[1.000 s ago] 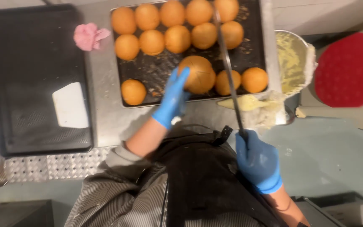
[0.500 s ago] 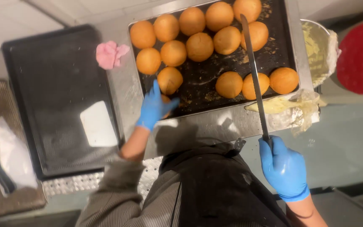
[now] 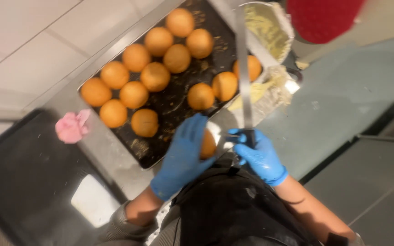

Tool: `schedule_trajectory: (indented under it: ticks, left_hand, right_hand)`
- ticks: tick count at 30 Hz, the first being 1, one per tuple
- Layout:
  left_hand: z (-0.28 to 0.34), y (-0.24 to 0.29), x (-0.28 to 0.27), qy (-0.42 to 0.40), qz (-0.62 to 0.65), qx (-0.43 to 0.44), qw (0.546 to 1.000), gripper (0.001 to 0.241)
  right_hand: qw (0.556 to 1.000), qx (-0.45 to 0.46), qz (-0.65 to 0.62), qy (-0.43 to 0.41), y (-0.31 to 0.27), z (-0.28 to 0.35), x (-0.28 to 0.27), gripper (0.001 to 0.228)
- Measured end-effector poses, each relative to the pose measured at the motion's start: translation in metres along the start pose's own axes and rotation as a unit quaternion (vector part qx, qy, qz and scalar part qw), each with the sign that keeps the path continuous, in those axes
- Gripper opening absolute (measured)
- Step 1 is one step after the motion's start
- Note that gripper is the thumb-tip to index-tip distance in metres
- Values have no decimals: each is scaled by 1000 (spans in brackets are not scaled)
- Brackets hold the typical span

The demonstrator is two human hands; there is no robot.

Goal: Filling cut bread rolls with cream using a piping bag.

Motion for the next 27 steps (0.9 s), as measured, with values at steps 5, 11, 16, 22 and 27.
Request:
schedule_trajectory:
  ticks: [5,11,16,22,27]
  left_hand:
    - [-30,56,27,21,6,212,977,100]
    - [-55,53,72,51,472,109,873,107]
    - [-77,85,114,-96,866,-44,488,99]
    - [-114,103,141,-1,871,-57,489,81]
    - [-151,107,160,60,924,-13,378,80]
  right_hand:
    - [987,-66,-148,2,22,11,-30,36]
    - [945,-124,-301,29,5,15,-72,18]
    - [979,-96,-167,67,-25,10,-108,24]
    - [977,-148,143,52,-70,22,-176,15]
    - [895,-231,379,30,-89,26,-200,16]
Point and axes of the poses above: each hand's wrist, its own z-axis away from the middle knuckle, its own x-axis out of the palm, y = z × x, the point moved 7 cm from there along -z, towards the middle knuckle, and after that the axes turned 1 degree about -y, right-handed, at the moved point
